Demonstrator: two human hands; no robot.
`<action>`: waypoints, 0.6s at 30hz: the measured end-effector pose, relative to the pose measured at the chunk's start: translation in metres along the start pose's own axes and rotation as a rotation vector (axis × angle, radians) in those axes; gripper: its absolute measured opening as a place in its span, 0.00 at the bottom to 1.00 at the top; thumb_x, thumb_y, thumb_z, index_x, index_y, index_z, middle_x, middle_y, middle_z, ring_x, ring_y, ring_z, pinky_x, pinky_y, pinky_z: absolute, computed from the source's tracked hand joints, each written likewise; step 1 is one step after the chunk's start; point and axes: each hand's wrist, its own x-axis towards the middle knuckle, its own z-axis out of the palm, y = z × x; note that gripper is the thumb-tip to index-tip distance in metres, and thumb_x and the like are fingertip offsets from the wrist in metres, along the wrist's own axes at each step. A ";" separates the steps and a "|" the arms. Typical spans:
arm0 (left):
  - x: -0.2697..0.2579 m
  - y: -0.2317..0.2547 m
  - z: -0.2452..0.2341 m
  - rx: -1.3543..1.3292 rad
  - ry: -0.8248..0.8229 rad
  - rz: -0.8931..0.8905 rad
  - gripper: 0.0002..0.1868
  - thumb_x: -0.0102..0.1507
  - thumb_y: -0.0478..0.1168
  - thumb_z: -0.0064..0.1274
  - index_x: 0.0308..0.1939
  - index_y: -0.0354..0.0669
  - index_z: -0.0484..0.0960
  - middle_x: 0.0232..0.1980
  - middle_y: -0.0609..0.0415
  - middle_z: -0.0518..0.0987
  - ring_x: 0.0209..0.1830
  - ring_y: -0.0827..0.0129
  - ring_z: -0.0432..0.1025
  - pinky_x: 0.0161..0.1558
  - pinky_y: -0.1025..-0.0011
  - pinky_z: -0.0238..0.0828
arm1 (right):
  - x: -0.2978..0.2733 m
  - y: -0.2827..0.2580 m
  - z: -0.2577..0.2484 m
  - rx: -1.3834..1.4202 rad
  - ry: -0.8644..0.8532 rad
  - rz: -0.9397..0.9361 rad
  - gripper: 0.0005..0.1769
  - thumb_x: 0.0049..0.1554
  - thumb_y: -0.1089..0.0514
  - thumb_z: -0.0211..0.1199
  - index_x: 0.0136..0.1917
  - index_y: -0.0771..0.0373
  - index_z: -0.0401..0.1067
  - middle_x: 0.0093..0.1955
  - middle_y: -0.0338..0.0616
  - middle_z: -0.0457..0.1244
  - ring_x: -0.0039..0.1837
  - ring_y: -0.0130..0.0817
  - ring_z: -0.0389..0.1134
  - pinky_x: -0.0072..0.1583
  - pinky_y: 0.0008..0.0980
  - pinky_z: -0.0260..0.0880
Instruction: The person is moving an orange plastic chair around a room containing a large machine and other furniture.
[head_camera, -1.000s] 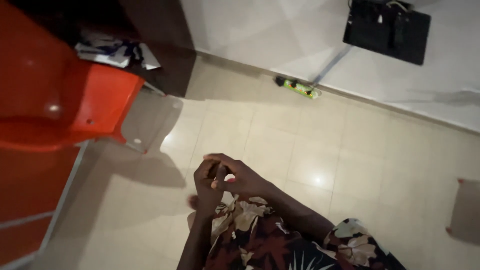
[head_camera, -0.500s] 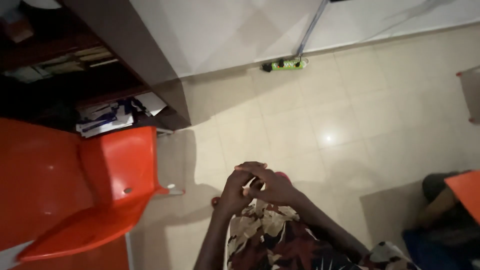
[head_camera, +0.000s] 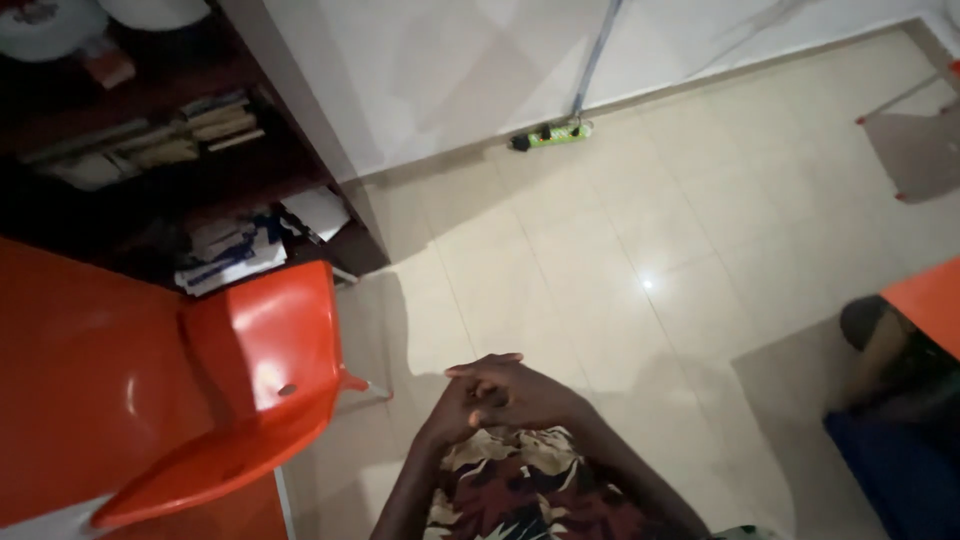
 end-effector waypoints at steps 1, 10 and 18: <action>-0.011 -0.022 -0.007 -0.005 -0.006 -0.001 0.31 0.62 0.39 0.56 0.69 0.42 0.71 0.70 0.54 0.74 0.63 0.63 0.72 0.60 0.60 0.74 | -0.001 0.006 0.012 -0.001 0.004 0.007 0.46 0.54 0.39 0.70 0.80 0.51 0.60 0.67 0.47 0.65 0.68 0.39 0.67 0.66 0.44 0.70; -0.153 -0.076 0.024 -0.266 0.294 -0.123 0.29 0.66 0.51 0.54 0.67 0.39 0.76 0.60 0.51 0.80 0.57 0.69 0.75 0.58 0.66 0.73 | -0.046 0.011 0.133 0.193 -0.144 -0.064 0.47 0.57 0.31 0.66 0.81 0.54 0.60 0.80 0.54 0.57 0.78 0.47 0.58 0.72 0.45 0.64; -0.201 -0.073 -0.008 0.265 0.166 0.178 0.14 0.68 0.42 0.55 0.47 0.33 0.86 0.48 0.50 0.82 0.45 0.68 0.77 0.46 0.69 0.75 | -0.056 0.022 0.223 0.320 0.071 0.038 0.63 0.54 0.29 0.68 0.86 0.53 0.36 0.82 0.56 0.48 0.78 0.50 0.57 0.72 0.47 0.65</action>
